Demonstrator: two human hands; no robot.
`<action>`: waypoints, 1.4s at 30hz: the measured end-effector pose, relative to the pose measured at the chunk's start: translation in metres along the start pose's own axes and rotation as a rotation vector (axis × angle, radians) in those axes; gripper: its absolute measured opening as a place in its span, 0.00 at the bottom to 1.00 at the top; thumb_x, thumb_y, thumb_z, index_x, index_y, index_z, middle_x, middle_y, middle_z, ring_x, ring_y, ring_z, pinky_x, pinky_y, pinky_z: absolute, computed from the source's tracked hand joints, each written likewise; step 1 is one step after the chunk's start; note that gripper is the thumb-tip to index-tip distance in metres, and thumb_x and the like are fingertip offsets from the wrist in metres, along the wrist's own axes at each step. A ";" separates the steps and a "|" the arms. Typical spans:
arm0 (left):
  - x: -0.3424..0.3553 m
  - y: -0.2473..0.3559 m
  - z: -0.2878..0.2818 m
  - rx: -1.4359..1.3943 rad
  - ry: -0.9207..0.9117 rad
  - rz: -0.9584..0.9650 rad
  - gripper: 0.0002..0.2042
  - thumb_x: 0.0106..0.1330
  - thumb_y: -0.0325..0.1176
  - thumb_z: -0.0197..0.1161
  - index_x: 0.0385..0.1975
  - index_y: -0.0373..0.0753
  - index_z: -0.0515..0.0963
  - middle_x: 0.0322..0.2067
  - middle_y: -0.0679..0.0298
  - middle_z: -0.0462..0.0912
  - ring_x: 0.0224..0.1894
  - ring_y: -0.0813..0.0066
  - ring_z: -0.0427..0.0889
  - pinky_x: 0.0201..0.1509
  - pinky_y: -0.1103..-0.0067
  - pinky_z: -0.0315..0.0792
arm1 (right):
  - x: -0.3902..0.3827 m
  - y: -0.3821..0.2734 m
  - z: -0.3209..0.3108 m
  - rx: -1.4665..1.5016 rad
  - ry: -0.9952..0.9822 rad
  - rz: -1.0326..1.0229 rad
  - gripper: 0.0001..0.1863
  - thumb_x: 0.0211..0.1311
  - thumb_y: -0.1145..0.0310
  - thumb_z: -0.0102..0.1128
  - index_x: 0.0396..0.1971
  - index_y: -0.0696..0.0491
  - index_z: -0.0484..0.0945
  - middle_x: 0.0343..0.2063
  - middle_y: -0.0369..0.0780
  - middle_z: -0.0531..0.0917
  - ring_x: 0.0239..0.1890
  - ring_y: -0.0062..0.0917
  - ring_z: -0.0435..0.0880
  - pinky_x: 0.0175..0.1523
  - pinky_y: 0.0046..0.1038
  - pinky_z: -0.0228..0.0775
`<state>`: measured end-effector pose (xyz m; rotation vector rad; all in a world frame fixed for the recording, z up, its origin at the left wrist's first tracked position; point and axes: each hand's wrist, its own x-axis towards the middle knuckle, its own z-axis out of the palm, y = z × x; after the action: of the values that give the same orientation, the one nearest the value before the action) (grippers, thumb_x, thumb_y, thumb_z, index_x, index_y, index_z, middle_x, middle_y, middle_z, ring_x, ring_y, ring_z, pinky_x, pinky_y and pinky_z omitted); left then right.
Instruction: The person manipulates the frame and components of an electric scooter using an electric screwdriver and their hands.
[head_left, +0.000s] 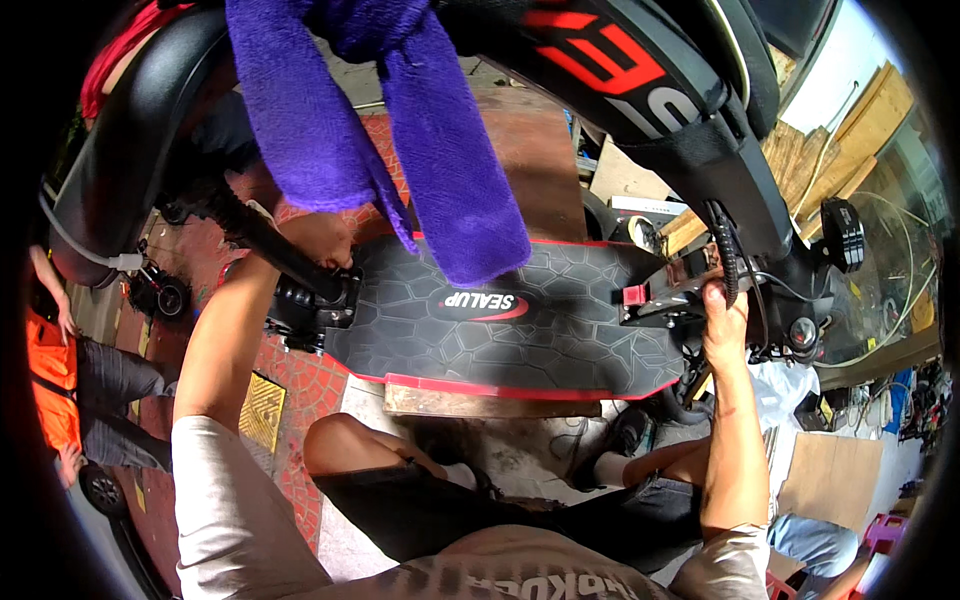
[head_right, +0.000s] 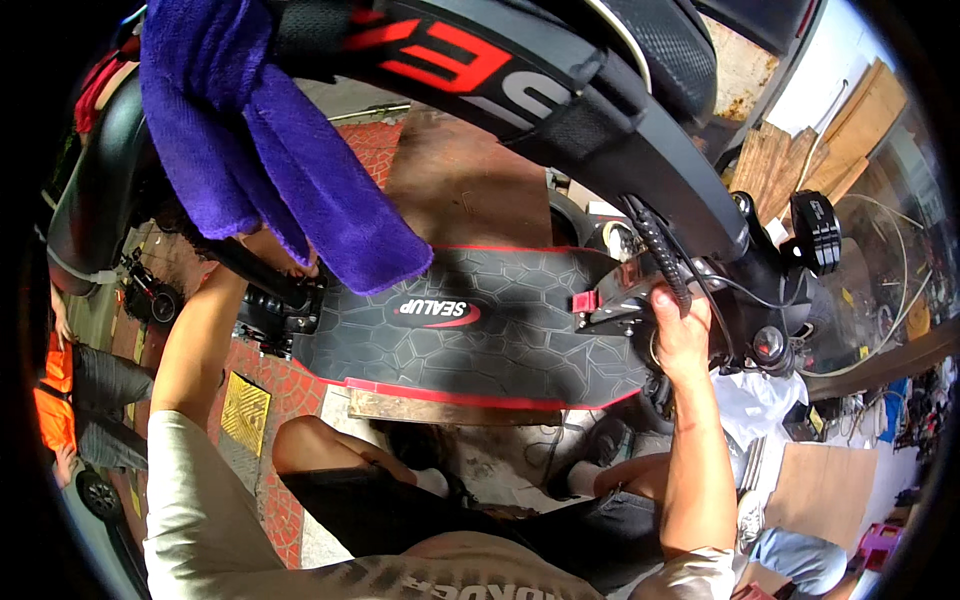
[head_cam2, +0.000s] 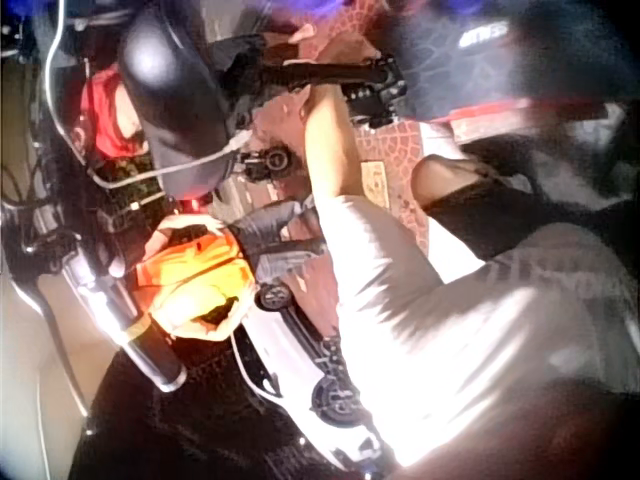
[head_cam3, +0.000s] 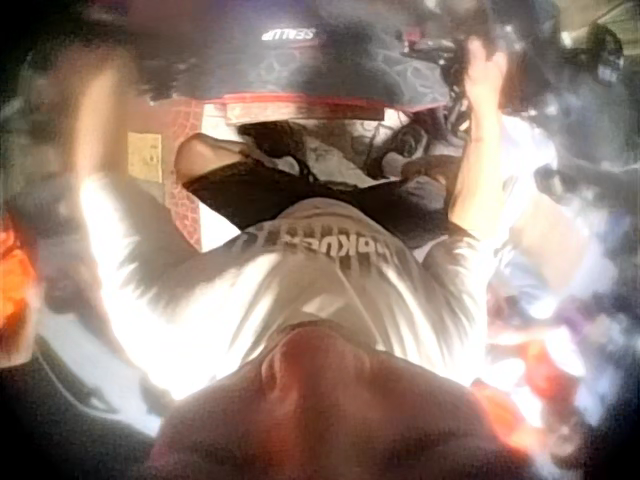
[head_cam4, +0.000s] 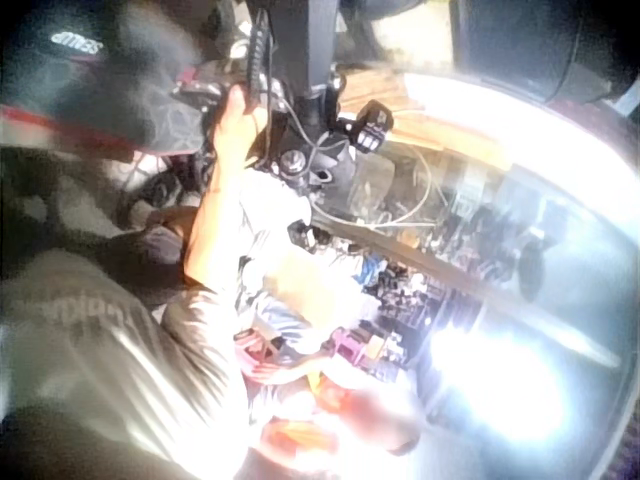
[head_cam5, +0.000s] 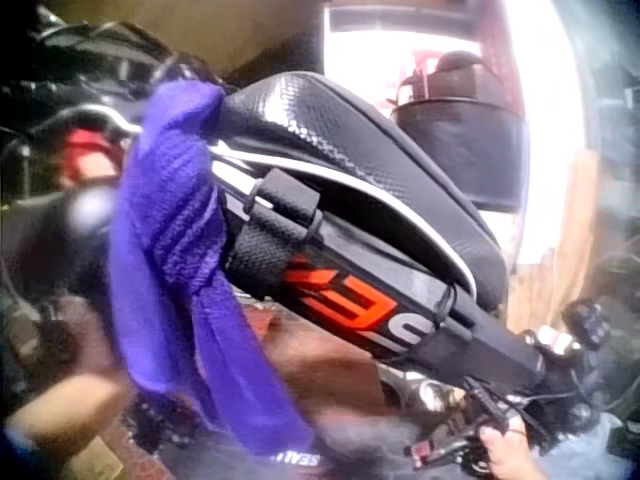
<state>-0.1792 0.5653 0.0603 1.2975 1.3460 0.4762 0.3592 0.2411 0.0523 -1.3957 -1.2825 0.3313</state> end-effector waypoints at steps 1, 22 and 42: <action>-0.005 -0.001 -0.005 -0.139 0.059 0.030 0.09 0.71 0.36 0.66 0.43 0.38 0.84 0.39 0.62 0.86 0.40 0.76 0.83 0.41 0.78 0.75 | 0.002 0.000 -0.002 -0.027 -0.018 -0.025 0.27 0.72 0.45 0.65 0.46 0.59 0.82 0.37 0.35 0.82 0.41 0.23 0.77 0.51 0.31 0.69; -0.219 -0.151 0.268 -0.889 0.092 -0.329 0.09 0.77 0.37 0.63 0.43 0.38 0.81 0.38 0.56 0.90 0.36 0.64 0.89 0.41 0.65 0.87 | 0.010 0.000 -0.002 -0.022 -0.034 0.042 0.30 0.74 0.44 0.64 0.59 0.55 0.81 0.51 0.36 0.84 0.56 0.26 0.78 0.66 0.32 0.66; -0.214 -0.108 0.165 -0.649 0.529 0.480 0.09 0.76 0.35 0.64 0.43 0.36 0.79 0.35 0.62 0.85 0.34 0.72 0.84 0.39 0.72 0.81 | 0.009 -0.003 -0.004 -0.039 -0.049 0.018 0.33 0.73 0.42 0.63 0.64 0.54 0.81 0.58 0.42 0.84 0.63 0.29 0.77 0.72 0.32 0.62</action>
<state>-0.1339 0.2815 0.0148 0.9553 1.1247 1.5360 0.3647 0.2456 0.0601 -1.4410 -1.3228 0.3565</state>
